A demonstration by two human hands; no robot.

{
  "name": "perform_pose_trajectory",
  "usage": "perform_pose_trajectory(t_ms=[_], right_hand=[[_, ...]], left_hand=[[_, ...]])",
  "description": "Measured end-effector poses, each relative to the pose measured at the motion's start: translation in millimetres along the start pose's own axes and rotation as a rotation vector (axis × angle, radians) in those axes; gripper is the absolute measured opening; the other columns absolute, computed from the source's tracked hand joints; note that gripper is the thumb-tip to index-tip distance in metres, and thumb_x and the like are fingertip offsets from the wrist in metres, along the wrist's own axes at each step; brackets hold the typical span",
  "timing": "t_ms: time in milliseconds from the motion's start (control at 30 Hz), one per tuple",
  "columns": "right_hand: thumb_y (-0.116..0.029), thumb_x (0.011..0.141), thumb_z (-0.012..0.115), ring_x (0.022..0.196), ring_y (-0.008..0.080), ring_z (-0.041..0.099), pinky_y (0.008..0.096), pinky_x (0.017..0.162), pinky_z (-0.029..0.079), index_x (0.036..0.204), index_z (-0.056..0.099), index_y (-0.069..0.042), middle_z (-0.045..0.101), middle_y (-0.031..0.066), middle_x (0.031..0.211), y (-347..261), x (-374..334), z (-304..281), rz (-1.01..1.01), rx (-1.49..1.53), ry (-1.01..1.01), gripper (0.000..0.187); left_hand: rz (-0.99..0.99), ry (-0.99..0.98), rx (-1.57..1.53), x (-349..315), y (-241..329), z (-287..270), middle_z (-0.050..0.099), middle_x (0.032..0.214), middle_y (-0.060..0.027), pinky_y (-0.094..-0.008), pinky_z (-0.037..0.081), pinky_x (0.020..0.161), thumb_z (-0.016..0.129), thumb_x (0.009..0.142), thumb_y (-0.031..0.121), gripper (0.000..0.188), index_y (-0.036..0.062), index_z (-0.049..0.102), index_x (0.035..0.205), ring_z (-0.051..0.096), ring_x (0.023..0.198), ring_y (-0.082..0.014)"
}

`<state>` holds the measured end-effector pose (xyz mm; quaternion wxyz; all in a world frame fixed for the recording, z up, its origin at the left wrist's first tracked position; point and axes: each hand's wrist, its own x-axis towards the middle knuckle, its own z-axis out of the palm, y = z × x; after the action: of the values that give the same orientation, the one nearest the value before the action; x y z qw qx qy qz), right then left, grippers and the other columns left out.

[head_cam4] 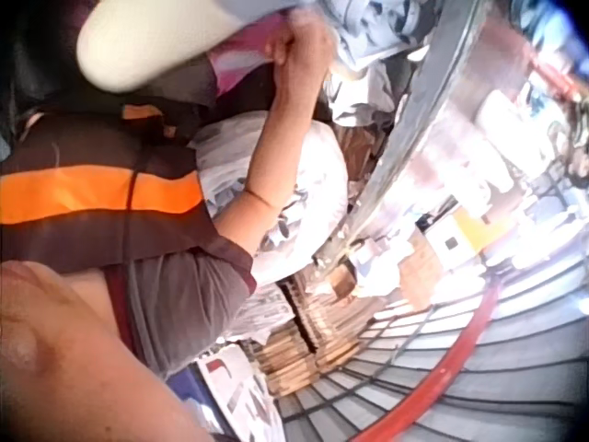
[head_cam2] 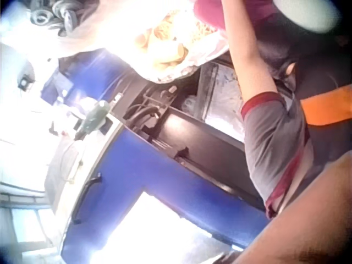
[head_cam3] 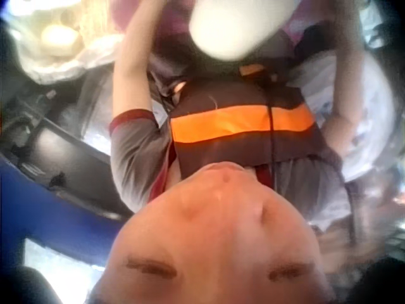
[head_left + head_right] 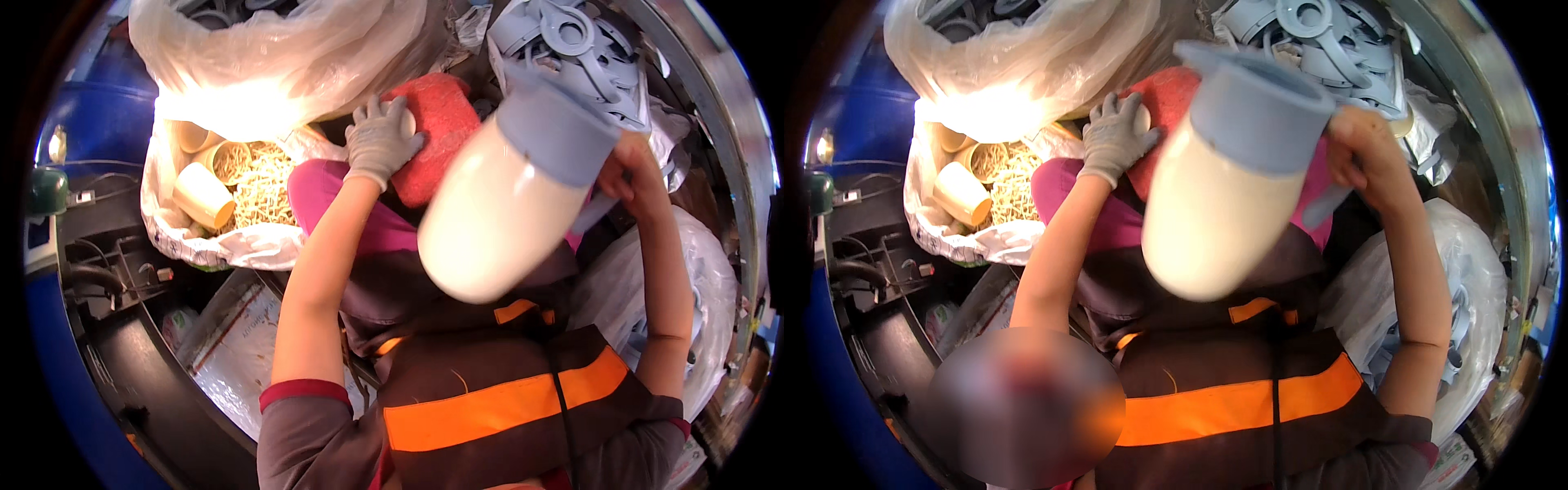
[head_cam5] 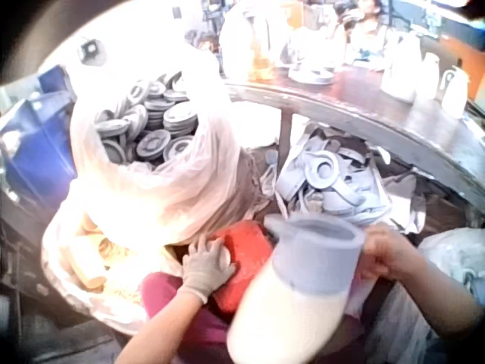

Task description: The person assembles carafes by placing a blue plastic top component onto a white container, pressing it down firmly, and then fitting a grey lid onto the top. They reach into surrounding bags to retrieve parts and assemble them one by one.

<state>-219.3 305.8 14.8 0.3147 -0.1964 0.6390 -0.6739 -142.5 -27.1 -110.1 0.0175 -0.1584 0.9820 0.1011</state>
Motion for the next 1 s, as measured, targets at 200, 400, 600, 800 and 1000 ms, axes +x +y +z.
perform_pose_trajectory(t_ms=[200,400,600,800,1000], right_hand=[[-0.027,0.082,0.07,0.073,0.006,0.055,0.0235,0.065,0.046,0.109,0.068,0.0,0.064,0.0001,0.081,3,47,48,-0.198,-0.421,0.273,0.039],[-0.028,0.081,0.07,0.082,0.0181,0.066,0.0308,0.073,0.05,0.114,0.065,-0.001,0.069,0.0136,0.094,41,81,88,-0.424,-0.557,0.114,0.044],[-0.025,0.083,0.067,0.082,0.0315,0.065,0.0379,0.072,0.051,0.113,0.057,-0.004,0.066,0.0166,0.091,34,71,88,-0.492,-0.782,0.081,0.038],[-0.019,0.089,0.059,0.067,0.0378,0.062,0.0477,0.054,0.047,0.107,0.042,-0.005,0.063,0.0164,0.074,63,60,77,-0.404,-1.02,0.184,0.028],[-0.019,0.086,0.059,0.072,0.0377,0.063,0.0483,0.06,0.049,0.104,0.04,-0.005,0.063,0.0166,0.077,69,58,74,-0.315,-1.008,0.184,0.029]], left_hand=[[-0.136,0.235,-1.025,-14,-49,-77,0.058,0.116,-0.0182,-0.031,0.048,0.088,0.073,0.078,0.03,0.069,-0.001,0.046,0.133,0.059,0.1,-0.0219],[0.236,0.31,-0.856,-37,20,-202,0.058,0.117,-0.0157,-0.033,0.049,0.085,0.073,0.077,0.021,0.06,0.0045,0.05,0.13,0.059,0.101,-0.0249],[0.51,0.357,-0.09,-24,53,-169,0.056,0.122,-0.0225,-0.0459,0.045,0.094,0.075,0.069,0.033,0.057,0.0139,0.06,0.121,0.054,0.111,-0.0405],[0.537,0.313,-0.198,-9,60,-177,0.056,0.121,-0.0199,-0.0433,0.046,0.093,0.078,0.066,0.031,0.057,0.0119,0.062,0.118,0.056,0.109,-0.0374],[0.58,0.539,-0.636,-30,90,-274,0.065,0.11,-0.012,-0.0227,0.055,0.067,0.073,0.081,0.015,0.051,0.0128,0.056,0.129,0.065,0.087,-0.0152]])
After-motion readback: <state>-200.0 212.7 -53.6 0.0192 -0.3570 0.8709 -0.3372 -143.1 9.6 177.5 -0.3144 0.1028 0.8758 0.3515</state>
